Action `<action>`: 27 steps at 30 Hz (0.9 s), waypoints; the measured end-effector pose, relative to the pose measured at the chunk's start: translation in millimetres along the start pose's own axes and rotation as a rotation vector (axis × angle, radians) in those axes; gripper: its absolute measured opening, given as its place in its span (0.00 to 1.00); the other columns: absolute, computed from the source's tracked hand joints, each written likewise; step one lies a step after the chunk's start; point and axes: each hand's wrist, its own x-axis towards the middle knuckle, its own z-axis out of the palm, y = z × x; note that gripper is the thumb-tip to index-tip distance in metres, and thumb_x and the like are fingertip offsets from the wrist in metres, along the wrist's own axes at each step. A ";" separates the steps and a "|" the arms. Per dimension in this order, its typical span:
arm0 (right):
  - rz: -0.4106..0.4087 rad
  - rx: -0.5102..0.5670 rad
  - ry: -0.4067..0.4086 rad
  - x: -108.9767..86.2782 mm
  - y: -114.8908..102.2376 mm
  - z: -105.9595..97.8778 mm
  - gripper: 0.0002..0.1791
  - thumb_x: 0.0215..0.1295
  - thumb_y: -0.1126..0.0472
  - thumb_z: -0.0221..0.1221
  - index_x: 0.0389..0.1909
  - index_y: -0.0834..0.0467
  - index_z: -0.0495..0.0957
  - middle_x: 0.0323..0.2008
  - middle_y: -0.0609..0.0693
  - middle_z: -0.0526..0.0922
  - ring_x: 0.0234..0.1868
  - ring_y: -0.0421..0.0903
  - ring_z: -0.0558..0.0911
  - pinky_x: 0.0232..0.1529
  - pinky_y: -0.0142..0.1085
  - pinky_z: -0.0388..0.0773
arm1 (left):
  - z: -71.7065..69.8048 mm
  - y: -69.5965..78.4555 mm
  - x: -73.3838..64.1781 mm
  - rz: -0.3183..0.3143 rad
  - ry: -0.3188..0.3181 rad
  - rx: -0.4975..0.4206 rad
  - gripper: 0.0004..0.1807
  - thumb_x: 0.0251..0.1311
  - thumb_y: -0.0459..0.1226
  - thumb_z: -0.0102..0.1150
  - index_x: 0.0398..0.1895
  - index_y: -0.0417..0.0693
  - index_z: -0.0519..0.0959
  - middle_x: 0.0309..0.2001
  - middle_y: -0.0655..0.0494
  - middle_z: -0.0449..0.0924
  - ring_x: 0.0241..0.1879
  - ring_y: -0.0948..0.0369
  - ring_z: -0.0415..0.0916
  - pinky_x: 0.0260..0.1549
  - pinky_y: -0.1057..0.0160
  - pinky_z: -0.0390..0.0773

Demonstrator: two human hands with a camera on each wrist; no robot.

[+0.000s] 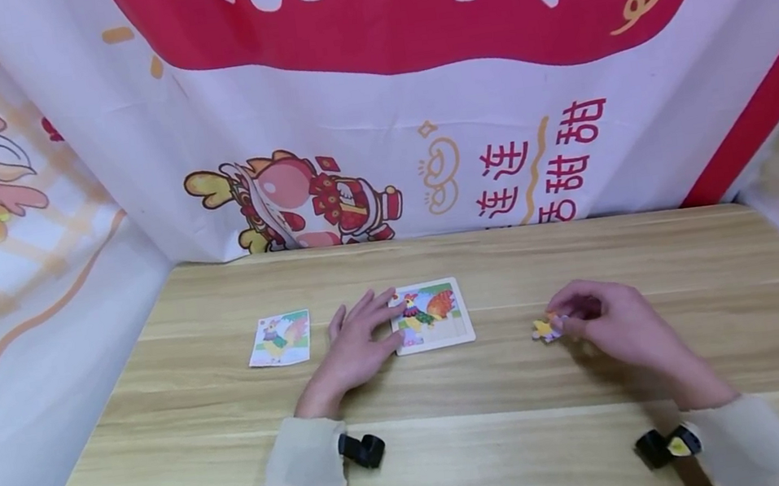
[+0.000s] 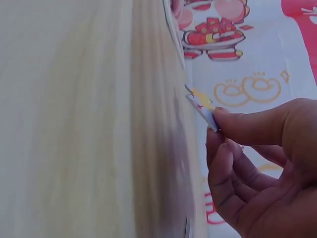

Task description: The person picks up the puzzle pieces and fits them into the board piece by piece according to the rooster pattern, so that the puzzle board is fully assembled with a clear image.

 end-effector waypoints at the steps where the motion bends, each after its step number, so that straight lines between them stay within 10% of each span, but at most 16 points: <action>1: -0.002 0.017 -0.001 1.3 -3.3 1.3 0.08 0.73 0.59 0.69 0.50 0.53 0.88 0.43 0.51 0.89 0.42 0.49 0.81 0.37 0.33 0.81 | -0.3 0.4 0.1 -0.001 -0.001 -0.002 0.27 0.74 0.41 0.61 0.74 0.51 0.78 0.85 0.57 0.61 0.89 0.48 0.45 0.84 0.34 0.28; 27: -0.013 0.264 -0.101 51.5 -71.2 78.1 0.07 0.70 0.63 0.70 0.46 0.55 0.89 0.42 0.52 0.89 0.43 0.48 0.83 0.43 0.37 0.82 | -1.5 0.7 2.4 -0.011 -0.012 0.008 0.26 0.74 0.42 0.62 0.74 0.53 0.78 0.85 0.58 0.61 0.89 0.49 0.44 0.84 0.35 0.27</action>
